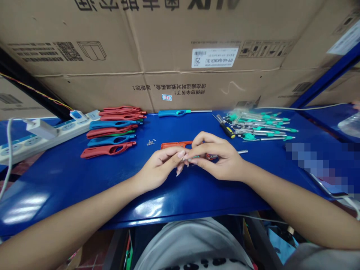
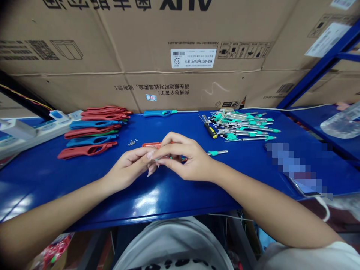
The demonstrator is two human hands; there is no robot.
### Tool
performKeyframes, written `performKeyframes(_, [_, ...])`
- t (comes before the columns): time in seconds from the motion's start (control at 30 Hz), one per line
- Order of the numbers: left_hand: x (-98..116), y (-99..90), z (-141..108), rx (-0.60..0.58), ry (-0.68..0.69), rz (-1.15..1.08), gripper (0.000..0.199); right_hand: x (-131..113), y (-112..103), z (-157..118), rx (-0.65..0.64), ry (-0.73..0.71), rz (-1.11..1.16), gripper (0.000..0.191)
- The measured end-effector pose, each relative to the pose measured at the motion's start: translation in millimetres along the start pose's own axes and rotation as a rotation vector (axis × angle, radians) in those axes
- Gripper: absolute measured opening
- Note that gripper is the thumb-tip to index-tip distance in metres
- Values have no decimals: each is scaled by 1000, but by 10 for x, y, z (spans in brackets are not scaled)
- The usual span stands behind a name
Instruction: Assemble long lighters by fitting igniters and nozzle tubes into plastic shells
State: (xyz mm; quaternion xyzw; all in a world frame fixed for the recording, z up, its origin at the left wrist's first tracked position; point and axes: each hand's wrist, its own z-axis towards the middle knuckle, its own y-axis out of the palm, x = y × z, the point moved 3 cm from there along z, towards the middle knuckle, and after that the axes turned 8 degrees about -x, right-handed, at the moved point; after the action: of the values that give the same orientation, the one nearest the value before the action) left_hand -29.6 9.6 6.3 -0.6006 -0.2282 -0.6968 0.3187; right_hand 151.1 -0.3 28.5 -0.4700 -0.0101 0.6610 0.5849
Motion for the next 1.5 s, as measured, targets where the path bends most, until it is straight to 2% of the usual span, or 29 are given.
performKeyframes(0.13, [89, -166, 37, 124, 30, 91, 31, 106, -155, 10, -64, 117, -60, 47])
performKeyframes(0.17, [100, -219, 42, 170, 21, 114, 32, 137, -206, 22, -61, 172, -84, 48])
performKeyframes(0.23, [89, -307, 50, 233, -32, 141, 33, 182, -277, 54, -102, 275, -177, 35])
performKeyframes(0.33, [8, -348, 54, 191, -155, 178, 36, 194, -240, 76, -391, 320, -328, 14])
performKeyframes(0.4, [-54, -323, 51, 117, -213, 208, 37, 190, -167, 41, -571, 315, -356, 13])
performKeyframes(0.47, [-97, -290, 43, 77, -216, 215, 35, 200, -112, -12, -622, 330, -372, 16])
performKeyframes(0.6, [-156, -247, 34, 44, -202, 198, 31, 267, -58, -102, -581, 365, -357, 12])
performKeyframes(0.8, [-224, -206, 37, -4, -311, 189, 24, 414, -52, -121, -428, 404, -143, 2])
performKeyframes(0.93, [-226, -186, 30, -17, -339, 224, 25, 503, -38, -143, -334, 550, 44, 13])
performKeyframes(1.03, [-215, -202, 25, 15, -302, 363, 26, 535, 12, -156, -345, 636, 202, 17])
performKeyframes(1.13, [-206, -222, 27, 52, -255, 476, 28, 557, 47, -144, -325, 629, 265, 18])
performKeyframes(1.3, [-212, -216, 39, 29, -228, 471, 29, 635, 62, -151, -239, 648, 360, 23])
performKeyframes(1.5, [-222, -204, 36, 32, -173, 443, 28, 651, 60, -164, -256, 626, 383, 24])
